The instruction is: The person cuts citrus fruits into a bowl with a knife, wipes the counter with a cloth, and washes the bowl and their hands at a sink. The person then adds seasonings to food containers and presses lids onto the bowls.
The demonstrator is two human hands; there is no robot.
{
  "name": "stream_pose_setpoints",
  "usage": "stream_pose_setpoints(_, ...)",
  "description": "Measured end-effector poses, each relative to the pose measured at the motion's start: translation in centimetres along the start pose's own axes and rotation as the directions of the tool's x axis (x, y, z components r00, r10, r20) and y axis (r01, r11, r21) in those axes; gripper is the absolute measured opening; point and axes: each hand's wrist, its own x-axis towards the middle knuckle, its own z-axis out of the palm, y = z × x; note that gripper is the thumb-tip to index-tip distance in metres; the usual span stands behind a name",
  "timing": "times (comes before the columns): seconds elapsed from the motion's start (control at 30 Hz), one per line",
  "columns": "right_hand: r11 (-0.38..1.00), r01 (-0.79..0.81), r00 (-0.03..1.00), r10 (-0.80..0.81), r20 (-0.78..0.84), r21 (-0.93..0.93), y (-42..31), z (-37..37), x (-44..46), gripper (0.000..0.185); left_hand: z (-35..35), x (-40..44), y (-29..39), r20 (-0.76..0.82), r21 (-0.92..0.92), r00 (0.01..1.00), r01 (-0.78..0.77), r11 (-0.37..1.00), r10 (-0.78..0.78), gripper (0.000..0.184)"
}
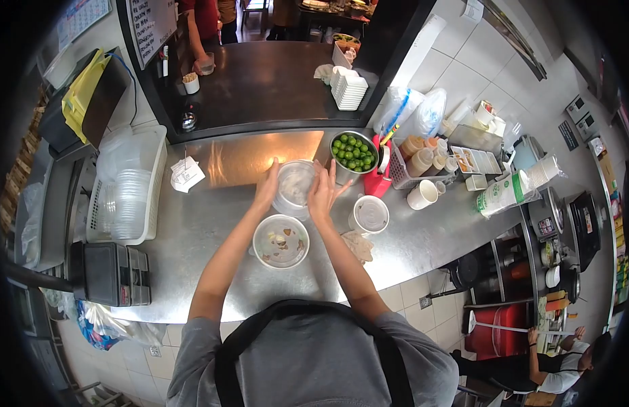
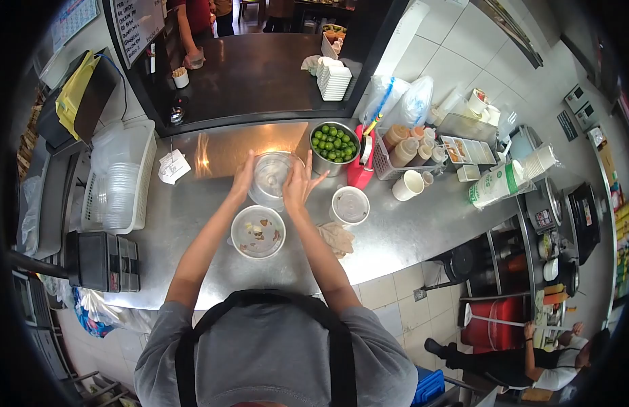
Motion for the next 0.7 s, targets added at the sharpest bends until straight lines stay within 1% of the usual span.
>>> stream_pose_setpoints(0.03,1.000,-0.022,1.000,0.022,-0.001,0.001,0.1,0.3,0.0,0.021,0.5,-0.2,0.1,-0.059,0.072,0.997,-0.040,0.997,0.044,0.057)
stream_pose_setpoints(0.1,0.998,-0.071,0.998,0.071,0.001,0.002,0.6,0.7,-0.1,0.021,1.1,-0.1,0.1,-0.108,0.127,0.984,-0.125,0.984,0.139,0.053)
stream_pose_setpoints(0.17,0.995,-0.081,0.997,0.081,-0.013,0.057,0.9,0.8,0.1,0.022,1.7,0.1,-0.1,-0.148,0.186,0.961,-0.203,0.961,0.232,0.050)
stream_pose_setpoints(0.2,0.993,-0.087,0.996,0.088,-0.020,0.084,0.8,0.7,0.4,0.022,1.9,0.2,0.2,-0.148,0.240,0.959,-0.203,0.949,0.242,0.049)
stream_pose_setpoints(0.3,0.922,-0.156,0.988,0.151,0.043,0.355,0.7,0.2,1.5,0.024,2.2,0.7,1.1,-0.143,0.394,0.953,-0.191,0.899,0.266,0.046)
stream_pose_setpoints(0.4,0.945,-0.071,0.996,0.082,-0.020,0.319,1.5,0.5,2.0,0.021,2.7,0.9,2.1,-0.135,0.507,0.950,-0.178,0.843,0.282,0.045)
stream_pose_setpoints(0.5,0.939,-0.030,0.997,0.051,-0.052,0.341,2.2,0.4,2.2,0.025,3.2,1.2,2.2,-0.109,0.581,0.950,-0.179,0.794,0.293,0.043)
stream_pose_setpoints(0.57,0.938,-0.025,0.997,0.050,-0.064,0.345,2.6,0.4,2.2,0.025,3.3,1.3,2.5,-0.083,0.627,0.954,-0.174,0.759,0.287,0.044)
stream_pose_setpoints(0.67,0.935,-0.041,0.995,0.069,-0.069,0.352,2.9,0.5,1.9,0.025,3.6,1.9,2.2,-0.082,0.620,0.927,-0.239,0.747,0.365,0.044)
stream_pose_setpoints(0.7,0.933,-0.049,0.994,0.079,-0.070,0.356,3.0,0.6,2.0,0.025,3.7,2.2,2.1,-0.067,0.635,0.938,-0.224,0.740,0.341,0.044)
